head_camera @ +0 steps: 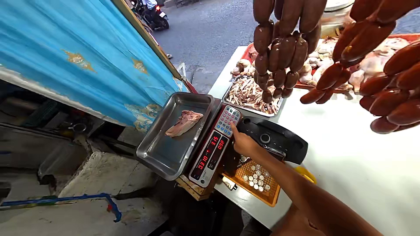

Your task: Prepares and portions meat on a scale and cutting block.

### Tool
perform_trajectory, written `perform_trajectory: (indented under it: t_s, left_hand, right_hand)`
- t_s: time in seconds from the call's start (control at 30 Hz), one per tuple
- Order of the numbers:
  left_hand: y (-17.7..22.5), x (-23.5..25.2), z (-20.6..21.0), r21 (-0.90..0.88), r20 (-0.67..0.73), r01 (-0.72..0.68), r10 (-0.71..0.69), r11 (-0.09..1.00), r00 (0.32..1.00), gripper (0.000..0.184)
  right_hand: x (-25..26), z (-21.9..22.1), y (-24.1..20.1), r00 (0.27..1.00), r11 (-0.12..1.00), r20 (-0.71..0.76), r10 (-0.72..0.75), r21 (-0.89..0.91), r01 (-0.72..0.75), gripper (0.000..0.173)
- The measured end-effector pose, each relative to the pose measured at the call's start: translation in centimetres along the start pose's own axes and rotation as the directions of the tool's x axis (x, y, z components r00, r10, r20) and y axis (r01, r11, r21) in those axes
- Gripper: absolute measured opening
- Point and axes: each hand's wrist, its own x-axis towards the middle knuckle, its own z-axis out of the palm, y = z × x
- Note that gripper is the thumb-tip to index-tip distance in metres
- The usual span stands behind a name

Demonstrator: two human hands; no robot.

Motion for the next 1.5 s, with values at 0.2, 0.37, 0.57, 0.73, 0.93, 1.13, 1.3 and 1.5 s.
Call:
perform_trajectory:
  t_s: [0.2,0.37,0.57,0.73,0.93,1.13,1.3,1.5]
  left_hand:
    - [0.5,0.1,-1.3,0.08,0.018,0.039,-0.04,0.996,0.999,0.036]
    - [-2.3,0.7,-1.9,0.148,0.015,-0.001,-0.001,0.989,1.0,0.034]
    - [-2.4,0.9,-2.2,0.17,0.071,0.072,-0.086,0.983,0.994,0.037]
    - [-1.7,0.3,-2.0,0.16,0.063,0.058,-0.069,0.985,0.996,0.033]
    - [0.2,-0.6,-3.0,0.198,0.1,0.096,-0.118,0.976,0.988,0.035]
    - [-0.2,-1.5,-4.5,0.139,0.047,0.106,-0.113,0.985,0.992,0.031]
    - [-2.4,-1.6,-4.6,0.089,0.051,0.105,-0.11,0.99,0.993,0.026]
    - [-0.4,-2.6,-5.3,0.036,0.139,0.063,-0.067,0.997,0.988,0.027]
  right_hand:
    - [0.1,-0.6,-1.5,0.996,0.968,0.018,0.086,-0.236,-0.079,0.1]
    - [0.4,-1.6,-0.4,0.985,0.968,-0.002,0.173,-0.185,-0.17,0.096]
    - [0.0,-2.6,-2.7,0.986,0.893,-0.026,0.167,-0.42,-0.162,0.073]
    - [0.4,-2.7,-4.6,0.986,0.837,-0.038,0.162,-0.525,-0.157,0.058]
    - [0.9,-3.9,-3.4,0.994,0.873,-0.086,0.071,-0.476,-0.104,0.077]
    - [2.8,-3.5,-2.7,0.986,0.879,-0.148,0.081,-0.455,-0.141,0.098]
    - [2.2,-4.9,-3.0,0.994,0.899,-0.088,0.066,-0.427,-0.098,0.093]
    - [-14.6,-4.8,4.1,0.957,0.962,-0.273,-0.096,0.223,0.16,0.059]
